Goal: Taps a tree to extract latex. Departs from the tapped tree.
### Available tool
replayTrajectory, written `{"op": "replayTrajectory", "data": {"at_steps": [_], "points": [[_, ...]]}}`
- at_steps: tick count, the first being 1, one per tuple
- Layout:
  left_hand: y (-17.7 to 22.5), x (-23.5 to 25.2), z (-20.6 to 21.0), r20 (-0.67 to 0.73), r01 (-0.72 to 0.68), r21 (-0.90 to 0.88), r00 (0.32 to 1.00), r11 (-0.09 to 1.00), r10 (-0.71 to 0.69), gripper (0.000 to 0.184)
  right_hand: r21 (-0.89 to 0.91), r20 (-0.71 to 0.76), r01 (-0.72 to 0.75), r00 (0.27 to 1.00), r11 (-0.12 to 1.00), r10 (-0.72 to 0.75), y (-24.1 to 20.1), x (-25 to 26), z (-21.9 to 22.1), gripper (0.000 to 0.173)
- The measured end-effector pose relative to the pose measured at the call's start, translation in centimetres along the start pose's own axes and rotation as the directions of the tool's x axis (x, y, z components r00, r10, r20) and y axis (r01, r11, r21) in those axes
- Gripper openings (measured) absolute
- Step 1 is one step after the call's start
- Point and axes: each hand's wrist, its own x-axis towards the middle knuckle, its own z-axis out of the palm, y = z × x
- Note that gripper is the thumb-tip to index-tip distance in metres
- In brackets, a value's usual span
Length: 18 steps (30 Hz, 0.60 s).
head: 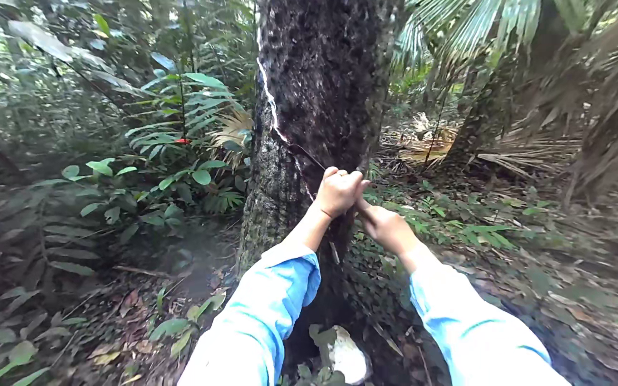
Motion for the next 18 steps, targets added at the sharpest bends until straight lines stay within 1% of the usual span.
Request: {"op": "replayTrajectory", "data": {"at_steps": [2, 4, 8, 11, 12, 14, 16, 17, 18], "points": [[0.1, 0.3, -0.3, 0.057, 0.008, -0.012, 0.998, 1.0, -0.007, 0.035, 0.15, 0.054, -0.054, 0.997, 0.987, 0.046, -0.7, -0.3, -0.1, 0.047], [-0.2, 0.6, -1.3, 0.104, -0.009, -0.052, 0.995, 0.999, 0.014, 0.037, 0.209, 0.066, -0.078, 0.996, 0.975, 0.065, -1.9, -0.5, -0.5, 0.049], [-0.1, 0.8, -2.3, 0.116, -0.008, -0.078, 0.993, 0.997, 0.017, 0.037, 0.195, 0.146, -0.113, 0.986, 0.974, 0.085, -3.2, -0.6, -2.2, 0.051], [0.3, 1.3, -2.6, 0.133, 0.002, -0.116, 0.991, 0.993, 0.014, 0.039, 0.175, 0.241, -0.185, 0.96, 0.967, 0.14, -4.0, -0.6, -3.6, 0.053], [0.2, 1.5, -2.9, 0.149, -0.002, -0.126, 0.989, 0.992, 0.021, 0.038, 0.175, 0.244, -0.202, 0.957, 0.964, 0.156, -4.4, -0.5, -3.6, 0.054], [-0.7, 1.3, -3.4, 0.168, -0.014, -0.11, 0.985, 0.994, 0.032, 0.035, 0.18, 0.176, -0.198, 0.97, 0.964, 0.166, -5.2, 0.1, -2.0, 0.052], [-2.3, 0.9, -3.8, 0.186, 0.0, -0.058, 0.983, 0.998, 0.011, 0.03, 0.2, 0.092, -0.203, 0.978, 0.958, 0.188, -6.0, 1.5, 1.1, 0.051], [-3.1, 0.7, -4.1, 0.203, -0.016, -0.037, 0.979, 0.999, 0.023, 0.029, 0.214, 0.059, -0.204, 0.979, 0.955, 0.196, -6.4, 2.1, 2.5, 0.05], [-3.5, 0.4, -4.8, 0.239, -0.02, -0.014, 0.971, 1.0, 0.023, 0.027, 0.226, 0.017, -0.186, 0.982, 0.956, 0.187, -6.7, 2.1, 3.8, 0.049]]}}
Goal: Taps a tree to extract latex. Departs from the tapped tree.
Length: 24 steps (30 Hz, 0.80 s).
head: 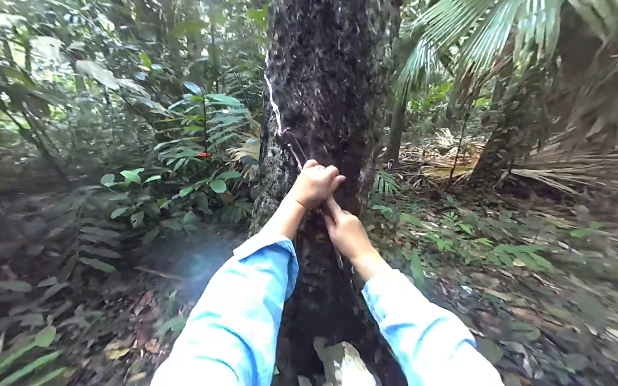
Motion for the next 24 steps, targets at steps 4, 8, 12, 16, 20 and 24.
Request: {"op": "replayTrajectory", "data": {"at_steps": [4, 8, 12, 16, 20, 24], "points": [[1.5, -2.6, -2.3, -0.124, 0.108, -0.009, 0.986, 0.994, -0.108, 0.022, -0.121, -0.018, 0.068, 0.997, 0.99, -0.071, 0.2, -2.0, 0.0, 0.05], [0.4, -3.0, -4.0, -0.374, 0.419, -0.004, 0.841, 0.908, -0.39, 0.025, -0.119, 0.039, 0.128, 0.991, 0.985, -0.124, 2.0, -5.1, -2.3, 0.054], [-2.3, -1.1, -5.0, -0.348, 0.788, -0.091, 0.548, 0.609, -0.761, 0.042, 0.066, -0.102, 0.191, 0.978, 0.979, -0.184, 5.5, -7.9, -3.0, 0.054], [-4.8, 2.1, -4.7, -0.055, 0.766, 0.177, 0.634, 0.618, -0.771, 0.055, 0.19, -0.214, 0.246, 0.955, 0.95, -0.204, 6.9, -8.4, -3.3, 0.056], [-6.5, 4.2, -4.0, 0.037, 0.631, 0.385, 0.719, 0.674, -0.694, 0.026, 0.209, -0.176, 0.225, 0.966, 0.952, -0.19, 5.8, -7.8, -2.7, 0.055], [-6.3, 4.0, -4.5, 0.02, 0.673, 0.372, 0.683, 0.639, -0.73, 0.029, 0.19, -0.053, 0.105, 0.994, 0.976, -0.096, 3.9, -6.1, -1.8, 0.057]]}}
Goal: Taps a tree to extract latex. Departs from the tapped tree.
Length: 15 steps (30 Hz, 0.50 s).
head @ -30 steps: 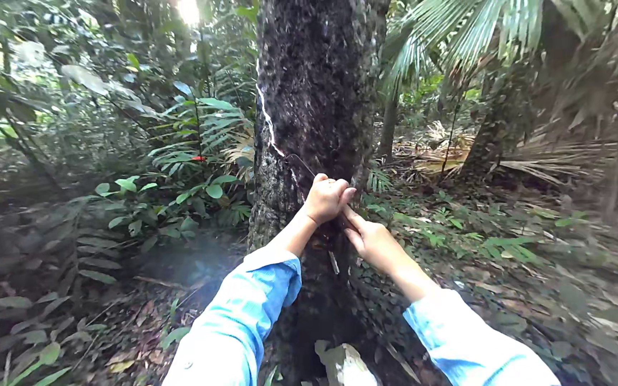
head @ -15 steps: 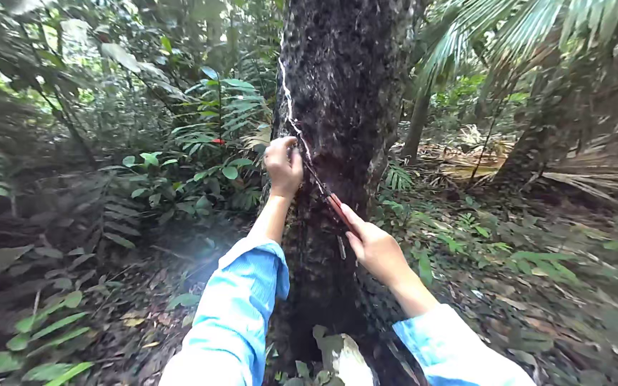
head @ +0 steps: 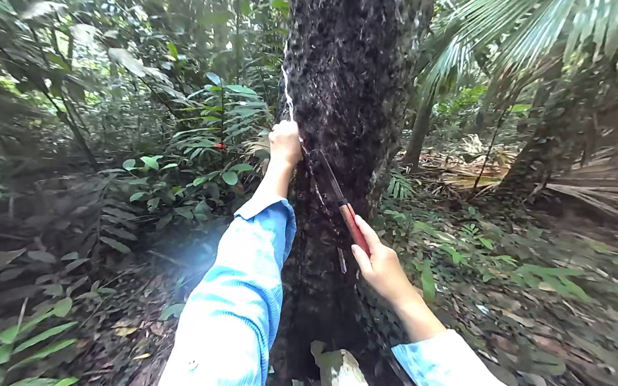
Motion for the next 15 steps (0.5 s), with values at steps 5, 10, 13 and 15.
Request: {"op": "replayTrajectory", "data": {"at_steps": [5, 10, 13, 15], "points": [[-9.8, -6.6, 1.1, 0.096, 0.349, -0.007, 0.933, 0.937, -0.347, 0.034, -0.116, 0.136, -0.186, 0.97, 0.976, 0.201, -2.3, 0.7, 2.3, 0.062], [-17.7, -15.6, 1.8, 0.405, 0.62, 0.287, 0.612, 0.73, -0.679, 0.075, -0.189, 0.246, -0.307, 0.905, 0.933, 0.348, -5.4, 0.6, 1.9, 0.066], [-15.9, -16.5, 0.6, 0.332, 0.586, 0.096, 0.743, 0.804, -0.581, 0.063, -0.175, 0.236, -0.315, 0.906, 0.933, 0.35, -5.7, 0.6, 1.9, 0.067], [-12.7, -16.2, 0.6, 0.11, 0.34, -0.148, 0.939, 0.929, -0.326, 0.045, -0.173, 0.213, -0.311, 0.915, 0.935, 0.344, -5.9, 0.8, 2.4, 0.068]]}}
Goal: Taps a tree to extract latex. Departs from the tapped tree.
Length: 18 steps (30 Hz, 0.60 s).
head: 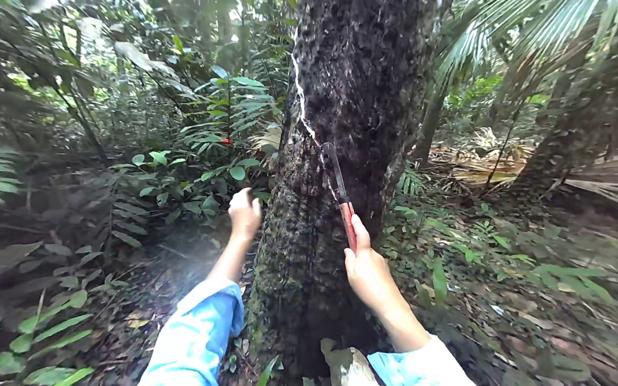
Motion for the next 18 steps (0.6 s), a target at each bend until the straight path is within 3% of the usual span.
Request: {"op": "replayTrajectory", "data": {"at_steps": [2, 3, 4, 6, 8, 11, 13, 18], "points": [[5.4, -1.2, 0.8, -0.149, -0.387, -0.166, 0.919, 0.907, 0.365, 0.035, -0.001, -0.017, 0.007, 1.0, 1.0, -0.007, -0.2, 0.1, 0.0, 0.069], [8.4, -2.1, 1.2, -0.163, -0.55, -0.243, 0.835, 0.799, 0.526, 0.033, 0.001, -0.028, 0.011, 1.0, 1.0, -0.011, -0.3, 0.0, 0.0, 0.069], [10.9, -2.6, 2.0, -0.175, -0.701, -0.292, 0.708, 0.651, 0.684, 0.036, 0.004, -0.044, 0.021, 0.999, 1.0, -0.021, -0.2, -0.1, -0.1, 0.067], [14.7, -2.9, 4.3, -0.187, -0.866, -0.308, 0.46, 0.393, 0.868, 0.059, -0.001, -0.036, 0.012, 0.999, 1.0, -0.012, -0.5, -0.5, -0.6, 0.061], [15.8, -2.9, 6.3, -0.283, -0.925, -0.29, 0.329, 0.247, 0.901, 0.07, -0.022, -0.046, -0.016, 0.999, 1.0, 0.015, -0.7, -0.9, -0.4, 0.052], [15.7, -2.8, 7.1, -0.366, -0.94, -0.263, 0.305, 0.216, 0.879, 0.069, -0.105, -0.121, -0.009, 0.993, 0.994, -0.003, -0.2, -0.6, 0.4, 0.044], [15.7, -4.3, 7.9, -0.404, -0.935, -0.246, 0.338, 0.255, 0.85, 0.072, -0.158, -0.198, 0.021, 0.979, 0.987, -0.053, 1.6, -1.3, 1.3, 0.038], [15.3, -10.3, 10.6, -0.505, -0.932, -0.242, 0.358, 0.269, 0.785, 0.066, -0.196, -0.317, 0.236, 0.903, 0.952, -0.289, 8.3, -5.1, 3.1, 0.033]]}}
